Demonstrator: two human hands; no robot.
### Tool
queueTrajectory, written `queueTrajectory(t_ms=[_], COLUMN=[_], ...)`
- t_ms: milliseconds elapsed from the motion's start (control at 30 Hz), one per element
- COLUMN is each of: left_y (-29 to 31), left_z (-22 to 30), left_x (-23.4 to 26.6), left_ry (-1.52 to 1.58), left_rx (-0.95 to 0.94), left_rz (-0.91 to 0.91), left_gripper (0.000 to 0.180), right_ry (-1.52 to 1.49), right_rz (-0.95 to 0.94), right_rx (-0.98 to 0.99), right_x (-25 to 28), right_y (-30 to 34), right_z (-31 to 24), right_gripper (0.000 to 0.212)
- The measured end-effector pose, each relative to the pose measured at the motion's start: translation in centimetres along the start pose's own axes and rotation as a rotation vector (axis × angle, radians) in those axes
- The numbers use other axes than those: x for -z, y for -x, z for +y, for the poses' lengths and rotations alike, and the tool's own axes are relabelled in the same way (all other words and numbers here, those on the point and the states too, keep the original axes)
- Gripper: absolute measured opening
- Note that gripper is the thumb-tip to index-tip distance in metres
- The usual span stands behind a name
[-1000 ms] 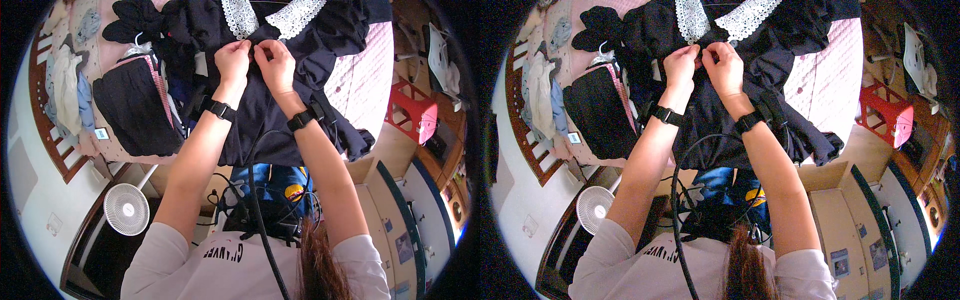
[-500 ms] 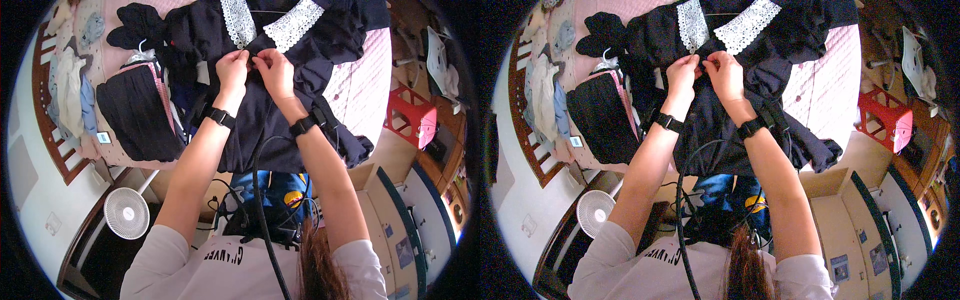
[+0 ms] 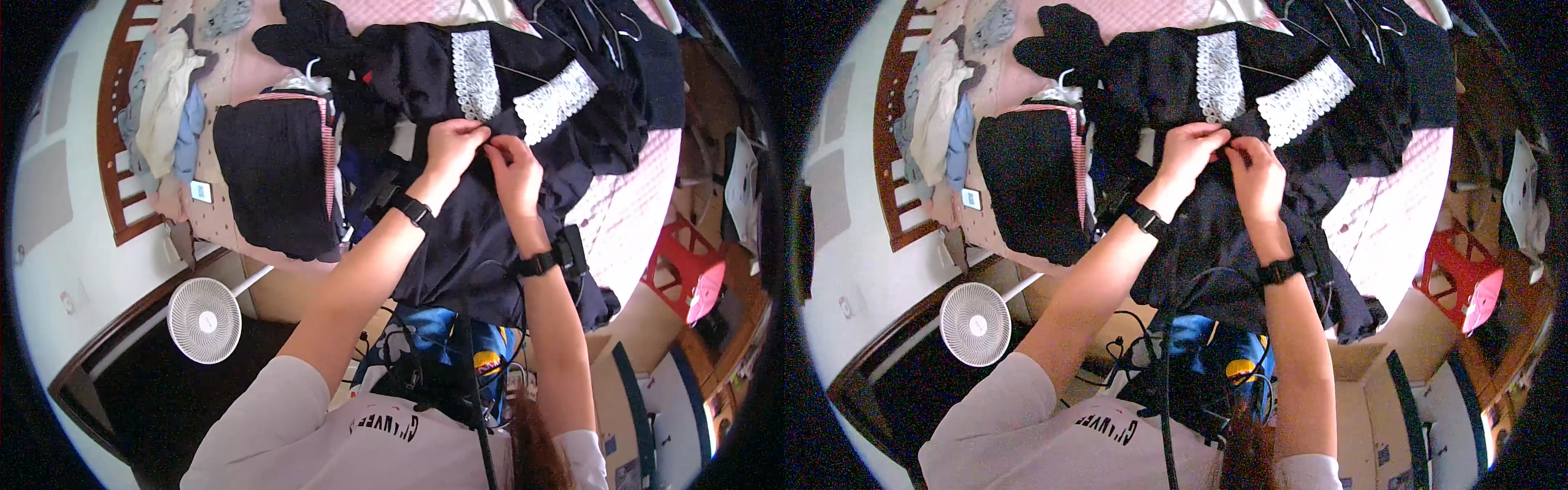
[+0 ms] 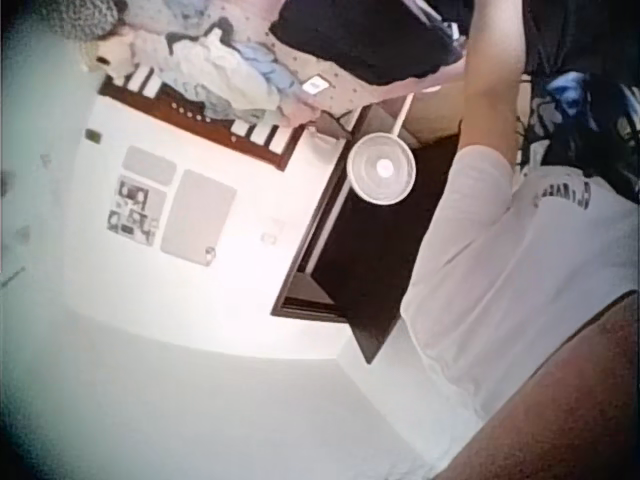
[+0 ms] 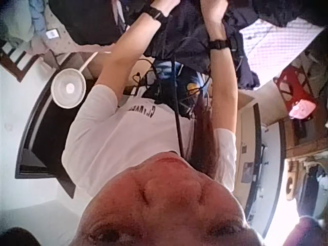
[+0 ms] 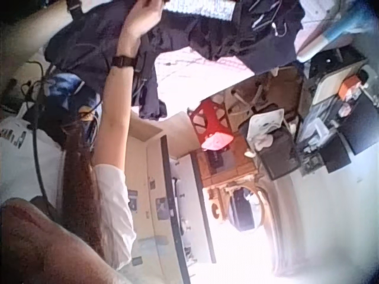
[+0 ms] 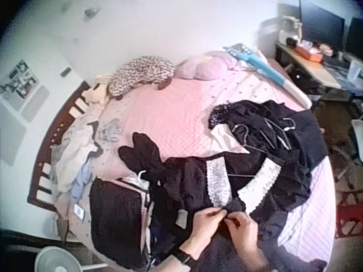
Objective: The person is hanging clothes on a rack and organizing them on the bed.
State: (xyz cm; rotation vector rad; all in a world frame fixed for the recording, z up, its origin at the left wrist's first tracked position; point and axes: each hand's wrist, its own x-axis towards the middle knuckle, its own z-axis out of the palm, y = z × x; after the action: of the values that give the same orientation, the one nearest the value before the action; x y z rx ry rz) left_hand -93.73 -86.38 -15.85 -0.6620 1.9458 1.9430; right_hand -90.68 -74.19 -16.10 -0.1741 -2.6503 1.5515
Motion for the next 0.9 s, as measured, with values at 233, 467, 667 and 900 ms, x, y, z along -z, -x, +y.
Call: queueTrajectory(t_ms=[233,467,667,900], left_y=[-0.2,-0.6,-0.9,-1.3], left_z=[-0.3,-0.2,-0.4,-0.4], left_x=[-0.5,-0.4,-0.3,0.3], left_ry=[0.064,0.057,0.116,0.164], left_rx=[0.035,0.047,0.084,0.168], left_rz=[0.038,0.047,0.018,-0.055], left_gripper=[0.016,0.016,0.016,0.015], right_ry=[-0.384,-0.309,-0.224,-0.208], right_rz=[-0.109,-0.089,-0.028,0.007], right_rx=[-0.428,-0.401,-0.355,-0.322], right_x=[-0.1,-0.9,-1.5,-1.8], right_y=[-0.1,-0.1,0.2,0.2], right_z=[1.1,1.3,1.7,1.6], right_gripper=[0.010,0.010,0.012,0.015])
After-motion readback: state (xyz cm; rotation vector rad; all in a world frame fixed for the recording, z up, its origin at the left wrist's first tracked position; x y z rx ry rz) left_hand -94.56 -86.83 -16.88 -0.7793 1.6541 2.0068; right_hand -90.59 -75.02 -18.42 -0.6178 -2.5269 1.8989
